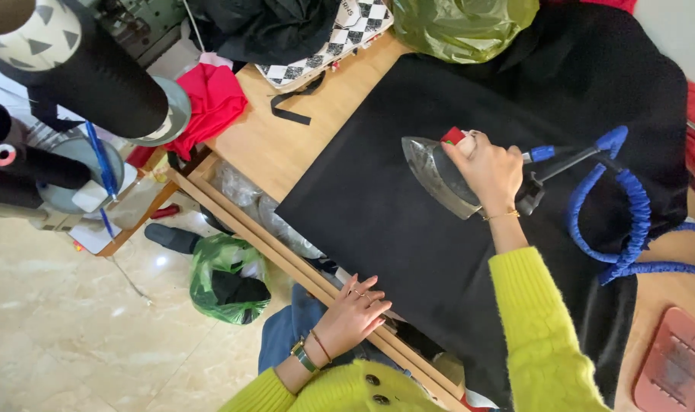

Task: The person is using a steam iron to press a large piece of black fabric on a wooden work table, repositioning the fabric as they go.

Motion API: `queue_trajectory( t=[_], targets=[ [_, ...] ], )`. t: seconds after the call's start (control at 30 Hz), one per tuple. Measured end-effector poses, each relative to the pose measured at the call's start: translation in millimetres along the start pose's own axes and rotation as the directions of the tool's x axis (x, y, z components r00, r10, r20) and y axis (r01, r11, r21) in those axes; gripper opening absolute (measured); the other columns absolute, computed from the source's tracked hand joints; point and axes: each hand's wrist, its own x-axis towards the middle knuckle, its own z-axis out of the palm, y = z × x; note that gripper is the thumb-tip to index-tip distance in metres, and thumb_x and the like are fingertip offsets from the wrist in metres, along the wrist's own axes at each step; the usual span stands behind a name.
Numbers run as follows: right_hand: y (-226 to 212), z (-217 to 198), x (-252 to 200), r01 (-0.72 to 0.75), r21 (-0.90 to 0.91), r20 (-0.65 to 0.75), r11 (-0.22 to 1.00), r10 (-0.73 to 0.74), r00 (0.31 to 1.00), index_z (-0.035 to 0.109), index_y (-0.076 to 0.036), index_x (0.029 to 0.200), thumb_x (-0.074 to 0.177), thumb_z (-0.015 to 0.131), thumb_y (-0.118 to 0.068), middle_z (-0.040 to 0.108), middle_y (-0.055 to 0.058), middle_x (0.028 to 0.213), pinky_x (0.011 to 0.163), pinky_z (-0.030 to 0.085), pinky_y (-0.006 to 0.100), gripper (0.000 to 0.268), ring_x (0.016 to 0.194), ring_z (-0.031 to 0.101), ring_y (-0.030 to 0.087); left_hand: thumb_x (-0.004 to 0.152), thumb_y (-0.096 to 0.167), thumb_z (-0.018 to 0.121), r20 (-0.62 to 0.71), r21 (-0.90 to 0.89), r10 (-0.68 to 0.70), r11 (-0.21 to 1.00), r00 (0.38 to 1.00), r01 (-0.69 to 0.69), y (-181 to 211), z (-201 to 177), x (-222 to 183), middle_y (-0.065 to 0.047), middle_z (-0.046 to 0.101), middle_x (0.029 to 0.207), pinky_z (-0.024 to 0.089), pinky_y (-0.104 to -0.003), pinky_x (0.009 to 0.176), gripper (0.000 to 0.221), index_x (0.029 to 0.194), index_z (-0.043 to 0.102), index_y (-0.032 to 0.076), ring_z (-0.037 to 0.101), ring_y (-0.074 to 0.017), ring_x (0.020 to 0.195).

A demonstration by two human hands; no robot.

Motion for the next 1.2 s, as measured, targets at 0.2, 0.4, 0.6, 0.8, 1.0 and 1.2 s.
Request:
queue_trajectory(
  t=[0.2, 0.4, 0.6, 0.8, 1.0, 1.2],
  targets=[
    [0.5, 0.6, 1.0, -0.066, 0.017, 0.124, 0.998, 0.064, 0.990, 0.079, -0.024, 0.112, 0.096, 0.056, -0.085, 0.071, 0.010, 0.062, 0.067, 0.053, 0.041, 0.067, 0.054, 0.065, 0.033, 0.103, 0.029, 0.062, 0.060, 0.004, -0.015, 1.000, 0.998, 0.014, -4.6, 4.3, -7.6, -0.011, 0.065, 0.131, 0.027, -0.065, 0.117, 0.031, 0.129, 0.066, 0.012, 0.043, -0.0366, 0.143],
    [-8.9, -15.8, -9.6, -0.097, 0.045, 0.158, 0.994, 0.089, 0.983, 0.078, -0.021, 0.113, 0.097, 0.056, -0.083, 0.074, 0.012, 0.068, 0.070, 0.053, 0.044, 0.067, 0.058, 0.068, 0.036, 0.103, 0.033, 0.063, 0.083, 0.014, 0.041, 0.999, 0.996, -0.043, -3.5, 3.5, -10.2, -0.009, 0.068, 0.129, 0.028, -0.062, 0.118, 0.033, 0.131, 0.065, 0.015, 0.055, -0.0330, 0.132],
    [-37.7, -69.2, -57.2, -0.016, 0.045, 0.135, 0.999, 0.009, 0.991, 0.074, -0.026, 0.113, 0.092, 0.055, -0.082, 0.067, 0.007, 0.058, 0.070, 0.055, 0.045, 0.063, 0.055, 0.069, 0.033, 0.104, 0.027, 0.060, 0.121, -0.027, 0.142, 0.990, 0.982, -0.140, -3.0, -7.1, 2.9, -0.007, 0.073, 0.122, 0.028, -0.059, 0.119, 0.030, 0.130, 0.067, 0.013, 0.063, -0.0297, 0.124],
    [-69.2, -137.1, -106.2, 0.125, 0.101, 0.138, 0.987, -0.139, 0.981, 0.072, -0.021, 0.110, 0.086, 0.062, -0.078, 0.056, -0.006, 0.045, 0.067, 0.052, 0.039, 0.063, 0.042, 0.059, 0.017, 0.100, 0.020, 0.068, -0.065, -0.094, 0.216, 0.971, 0.974, -0.221, -2.8, -25.3, 24.1, -0.002, 0.075, 0.109, 0.038, -0.048, 0.112, 0.021, 0.120, 0.074, 0.016, 0.069, -0.0202, 0.103],
    [-68.8, -150.2, -108.8, 0.103, 0.246, 0.066, 0.964, -0.123, 0.990, 0.072, -0.012, 0.098, 0.087, 0.077, -0.063, 0.053, -0.006, 0.046, 0.064, 0.047, 0.035, 0.053, 0.041, 0.051, 0.014, 0.100, 0.017, 0.070, -0.092, -0.143, 0.253, 0.954, 0.963, -0.264, -6.4, -21.3, 41.8, -0.004, 0.075, 0.110, 0.048, -0.041, 0.086, 0.016, 0.115, 0.075, 0.013, 0.068, -0.0248, 0.091],
    [-34.6, -97.5, -71.3, 0.155, 0.036, 0.013, 0.987, -0.156, 0.988, 0.064, -0.027, 0.090, 0.089, 0.066, -0.076, 0.050, -0.003, 0.043, 0.059, 0.047, 0.037, 0.050, 0.045, 0.061, 0.020, 0.095, 0.030, 0.072, 0.081, 0.000, 0.171, 0.985, 0.982, -0.172, -14.2, 8.7, 36.5, -0.010, 0.061, 0.132, 0.030, -0.064, 0.114, 0.040, 0.130, 0.066, 0.014, 0.042, -0.0404, 0.140]
  ],
)
